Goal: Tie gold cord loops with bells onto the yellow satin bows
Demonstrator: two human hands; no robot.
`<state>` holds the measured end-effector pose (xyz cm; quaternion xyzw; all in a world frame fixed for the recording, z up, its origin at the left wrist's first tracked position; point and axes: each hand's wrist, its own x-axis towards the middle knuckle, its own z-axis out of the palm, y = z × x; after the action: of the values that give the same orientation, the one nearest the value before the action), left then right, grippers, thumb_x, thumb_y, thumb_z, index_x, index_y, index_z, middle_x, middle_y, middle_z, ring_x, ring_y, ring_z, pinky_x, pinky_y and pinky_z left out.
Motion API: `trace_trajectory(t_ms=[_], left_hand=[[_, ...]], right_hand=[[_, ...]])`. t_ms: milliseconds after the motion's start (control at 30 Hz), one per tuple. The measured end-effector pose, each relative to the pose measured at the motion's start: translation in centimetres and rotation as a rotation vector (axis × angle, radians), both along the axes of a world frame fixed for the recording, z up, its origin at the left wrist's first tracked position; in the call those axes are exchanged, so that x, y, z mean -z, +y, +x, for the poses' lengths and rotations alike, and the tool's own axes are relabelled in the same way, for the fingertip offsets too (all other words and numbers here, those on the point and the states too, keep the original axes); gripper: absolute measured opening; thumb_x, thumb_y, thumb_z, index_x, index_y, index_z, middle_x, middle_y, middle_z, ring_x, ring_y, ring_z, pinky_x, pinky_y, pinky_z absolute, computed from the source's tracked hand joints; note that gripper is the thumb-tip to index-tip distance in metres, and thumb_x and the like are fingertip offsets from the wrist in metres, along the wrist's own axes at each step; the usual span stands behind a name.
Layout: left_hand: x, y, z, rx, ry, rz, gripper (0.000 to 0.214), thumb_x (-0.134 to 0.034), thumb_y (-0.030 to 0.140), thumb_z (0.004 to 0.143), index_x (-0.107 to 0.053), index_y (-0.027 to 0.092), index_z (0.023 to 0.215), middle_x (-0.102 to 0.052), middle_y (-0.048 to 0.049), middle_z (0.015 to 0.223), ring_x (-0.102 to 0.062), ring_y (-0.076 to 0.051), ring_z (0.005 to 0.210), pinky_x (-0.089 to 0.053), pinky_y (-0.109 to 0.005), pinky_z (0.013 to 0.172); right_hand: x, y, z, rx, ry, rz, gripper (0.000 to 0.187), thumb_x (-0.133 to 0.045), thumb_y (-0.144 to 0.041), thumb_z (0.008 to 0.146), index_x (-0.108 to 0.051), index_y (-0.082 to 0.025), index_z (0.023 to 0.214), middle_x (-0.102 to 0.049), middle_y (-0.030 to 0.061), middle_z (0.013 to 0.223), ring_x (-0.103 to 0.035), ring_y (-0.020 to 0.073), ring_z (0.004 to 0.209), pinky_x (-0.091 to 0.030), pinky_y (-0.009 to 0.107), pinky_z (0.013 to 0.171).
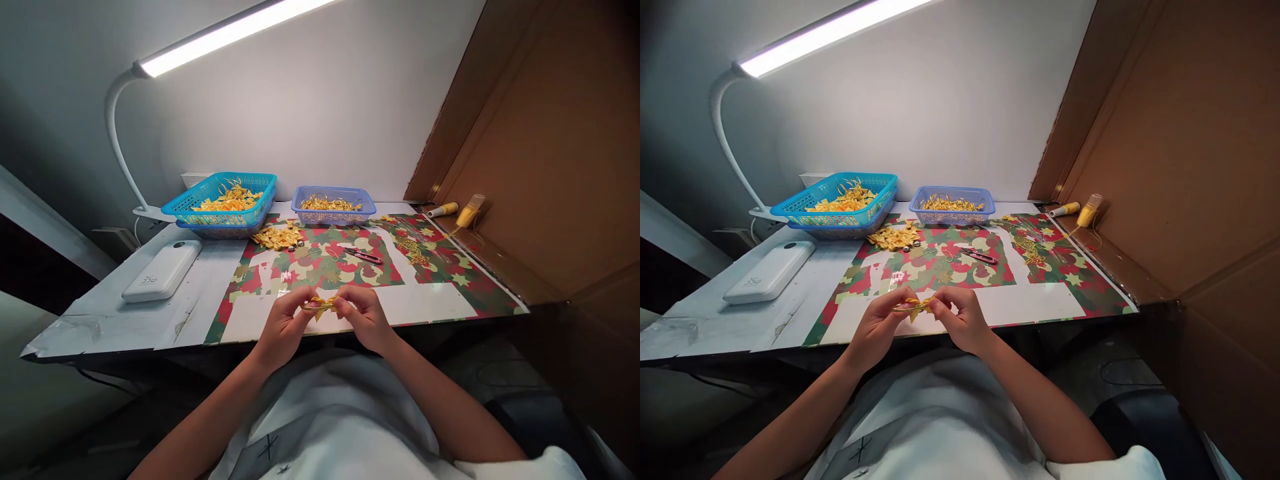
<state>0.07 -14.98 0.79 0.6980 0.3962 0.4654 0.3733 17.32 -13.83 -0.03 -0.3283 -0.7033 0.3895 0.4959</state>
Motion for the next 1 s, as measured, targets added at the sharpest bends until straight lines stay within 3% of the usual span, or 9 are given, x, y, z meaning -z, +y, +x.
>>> trace_trajectory(t_ms=[200, 333, 400, 500, 600, 667, 800, 900, 1000], left_hand=[[0.0, 1.0, -0.1, -0.027, 0.079, -0.006, 0.030, -0.044, 0.041, 0.087, -0.054, 0.017, 0.071, -0.051, 0.0003, 0.067, -0.045, -0.014, 0.065, -0.036, -0.025, 0.062], [-2.3, 5.0, -1.9, 0.053, 0.271, -0.025, 0.029, -0.044, 0.042, 0.083, -0.057, 0.018, 0.078, -0.060, -0.0017, 0.078, -0.052, -0.017, 0.075, -0.041, -0.027, 0.067], [-3.8, 8.2, -3.0, -0.022, 0.403, 0.003, 0.024, -0.044, 0.038, 0.081, -0.058, 0.018, 0.083, -0.063, -0.0036, 0.089, -0.055, -0.020, 0.084, -0.042, -0.030, 0.073], [-4.9, 13.2, -4.2, -0.292, 0.637, 0.145, 0.020, -0.048, 0.034, 0.078, -0.058, 0.018, 0.084, -0.063, -0.0073, 0.094, -0.056, -0.023, 0.087, -0.043, -0.033, 0.075], [-3.9, 16.5, -4.4, -0.448, 0.872, 0.289, 0.018, -0.051, 0.030, 0.077, -0.060, 0.017, 0.087, -0.062, -0.0111, 0.101, -0.053, -0.028, 0.098, -0.041, -0.037, 0.081], [-2.5, 17.5, -4.4, -0.473, 0.964, 0.339, 0.020, -0.052, 0.031, 0.078, -0.061, 0.017, 0.091, -0.061, -0.0122, 0.103, -0.052, -0.030, 0.100, -0.041, -0.039, 0.080], [-0.3, 18.0, -4.8, -0.507, 0.956, 0.370, 0.024, -0.051, 0.028, 0.078, -0.061, 0.018, 0.098, -0.060, -0.0124, 0.109, -0.049, -0.031, 0.105, -0.039, -0.041, 0.083], [0.1, 18.1, -5.4, -0.508, 0.914, 0.401, 0.027, -0.050, 0.024, 0.077, -0.062, 0.018, 0.100, -0.059, -0.0115, 0.113, -0.047, -0.030, 0.109, -0.037, -0.042, 0.088], [0.3, 18.1, -5.7, -0.381, 0.913, 0.437, 0.031, -0.052, 0.024, 0.075, -0.062, 0.020, 0.103, -0.057, -0.0096, 0.120, -0.044, -0.030, 0.115, -0.033, -0.045, 0.094]], right_hand=[[0.5, 0.9, -0.4, -0.003, 0.086, -0.172, 0.032, -0.050, -0.042, 0.084, -0.054, -0.018, 0.063, -0.049, -0.0019, 0.055, -0.043, 0.0098, 0.052, -0.035, 0.024, 0.052], [-0.9, 5.7, 1.1, -0.066, -0.041, -0.332, 0.033, -0.055, -0.047, 0.077, -0.056, -0.017, 0.062, -0.047, -0.0028, 0.050, -0.039, 0.0089, 0.045, -0.031, 0.023, 0.046], [-2.5, 9.8, 2.6, 0.073, -0.180, -0.282, 0.032, -0.055, -0.045, 0.077, -0.058, -0.017, 0.061, -0.049, -0.0018, 0.051, -0.041, 0.0095, 0.046, -0.031, 0.023, 0.046], [-5.3, 16.6, 4.8, 0.534, -0.427, -0.076, 0.028, -0.051, -0.036, 0.082, -0.064, -0.016, 0.065, -0.059, 0.0023, 0.060, -0.050, 0.0133, 0.057, -0.035, 0.025, 0.055], [-6.9, 21.7, 6.3, 0.860, -0.714, -0.030, 0.021, -0.052, -0.028, 0.083, -0.071, -0.019, 0.079, -0.068, 0.0075, 0.082, -0.058, 0.0205, 0.082, -0.041, 0.029, 0.069], [-6.8, 23.5, 7.0, 0.855, -0.856, -0.092, 0.019, -0.056, -0.029, 0.082, -0.072, -0.021, 0.086, -0.067, 0.0105, 0.099, -0.056, 0.0256, 0.098, -0.042, 0.034, 0.078], [-5.0, 24.1, 8.5, 0.892, -0.821, -0.038, 0.027, -0.054, -0.028, 0.082, -0.070, -0.018, 0.102, -0.058, 0.0136, 0.118, -0.050, 0.0290, 0.109, -0.042, 0.039, 0.087], [-3.8, 23.1, 8.9, 0.899, -0.653, 0.087, 0.027, -0.051, -0.022, 0.079, -0.069, -0.016, 0.098, -0.059, 0.0123, 0.107, -0.054, 0.0255, 0.100, -0.043, 0.037, 0.087], [-2.8, 21.5, 7.5, 0.855, -0.475, 0.222, 0.024, -0.046, -0.017, 0.076, -0.068, -0.015, 0.088, -0.059, 0.0108, 0.096, -0.055, 0.0227, 0.091, -0.043, 0.035, 0.085]])
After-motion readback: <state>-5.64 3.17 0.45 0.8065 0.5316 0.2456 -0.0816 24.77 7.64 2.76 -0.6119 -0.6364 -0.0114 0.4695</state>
